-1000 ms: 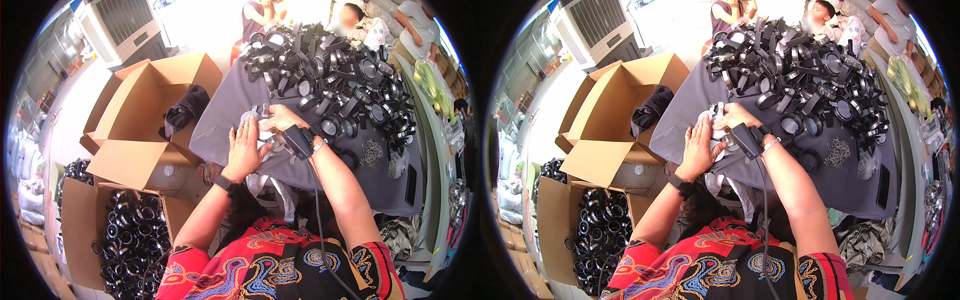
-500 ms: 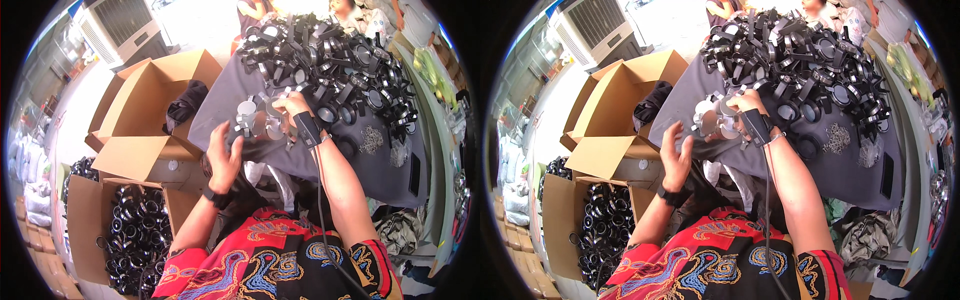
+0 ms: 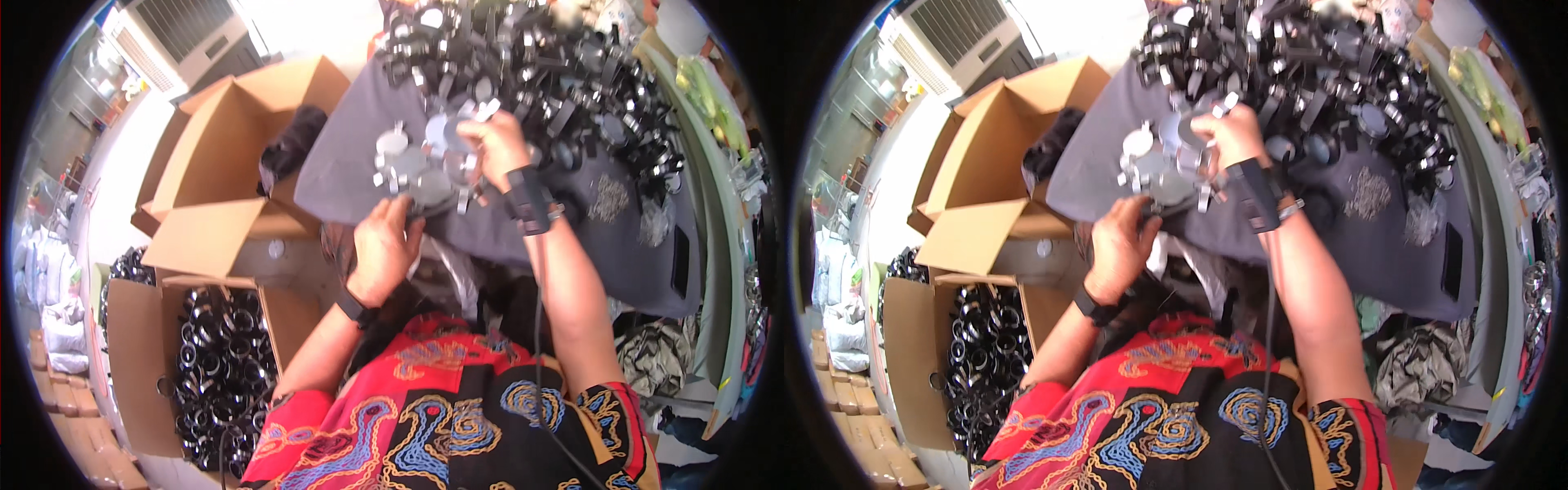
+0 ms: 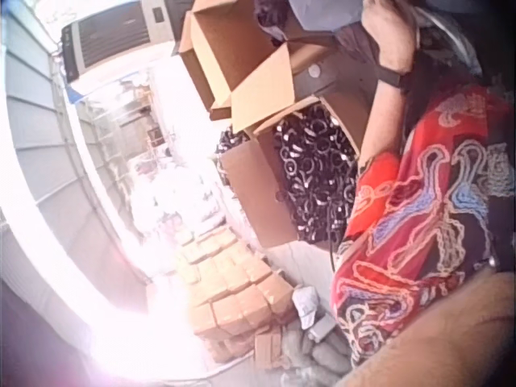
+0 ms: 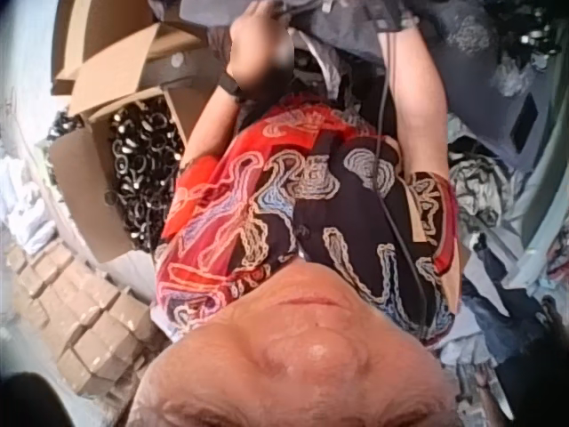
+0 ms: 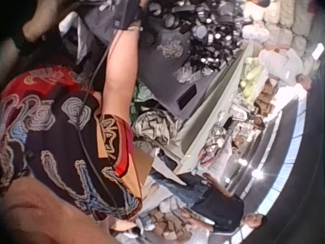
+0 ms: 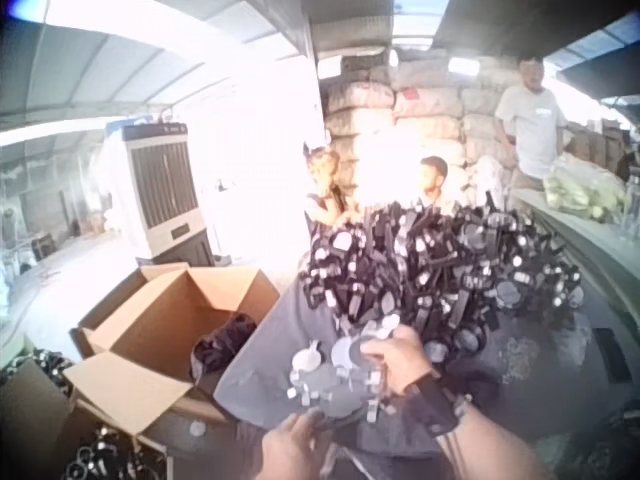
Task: The person assembles small metal parts, likely hose clamps, by hand. They pick up a clamp and a screw, fit them together, and place the assembled unit into a cardboard box. The person repeats this process continuously.
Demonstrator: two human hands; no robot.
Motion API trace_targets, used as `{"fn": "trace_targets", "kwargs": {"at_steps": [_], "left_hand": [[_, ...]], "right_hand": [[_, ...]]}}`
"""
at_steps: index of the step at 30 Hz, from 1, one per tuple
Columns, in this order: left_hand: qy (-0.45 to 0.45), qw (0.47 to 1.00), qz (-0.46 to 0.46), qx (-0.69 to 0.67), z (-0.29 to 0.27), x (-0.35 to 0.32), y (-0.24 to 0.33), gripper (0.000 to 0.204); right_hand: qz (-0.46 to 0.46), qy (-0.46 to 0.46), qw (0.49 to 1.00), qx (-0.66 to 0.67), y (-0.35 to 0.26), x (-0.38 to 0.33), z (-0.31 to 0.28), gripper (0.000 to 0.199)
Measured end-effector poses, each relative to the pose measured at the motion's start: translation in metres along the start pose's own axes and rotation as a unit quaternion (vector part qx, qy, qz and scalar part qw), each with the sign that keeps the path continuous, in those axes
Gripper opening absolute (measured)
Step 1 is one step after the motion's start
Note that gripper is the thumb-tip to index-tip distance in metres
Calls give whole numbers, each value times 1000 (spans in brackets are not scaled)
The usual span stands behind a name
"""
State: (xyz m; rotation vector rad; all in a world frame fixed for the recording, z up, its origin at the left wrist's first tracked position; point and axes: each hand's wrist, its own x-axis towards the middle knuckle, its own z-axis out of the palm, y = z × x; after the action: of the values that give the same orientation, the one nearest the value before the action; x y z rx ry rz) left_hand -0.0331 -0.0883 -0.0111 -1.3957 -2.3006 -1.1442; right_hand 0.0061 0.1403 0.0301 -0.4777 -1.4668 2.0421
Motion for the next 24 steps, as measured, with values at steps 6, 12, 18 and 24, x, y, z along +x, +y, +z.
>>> {"fn": "trace_targets", "kwargs": {"at_steps": [6,12,18,24], "left_hand": [[-120,991,-40,-46,10,-68,-35,16],[-271,945,46,176,30,-87,-38,26],[-286,915,135,251,40,-90,-70,21],[-293,927,110,207,31,-73,-87,26]], "right_hand": [[7,-13,1000,-13,-16,-97,13,33],[-15,-90,995,-31,44,-167,13,26],[29,-93,995,-38,117,-179,4,30],[-54,-182,898,-397,140,-175,-17,32]]}}
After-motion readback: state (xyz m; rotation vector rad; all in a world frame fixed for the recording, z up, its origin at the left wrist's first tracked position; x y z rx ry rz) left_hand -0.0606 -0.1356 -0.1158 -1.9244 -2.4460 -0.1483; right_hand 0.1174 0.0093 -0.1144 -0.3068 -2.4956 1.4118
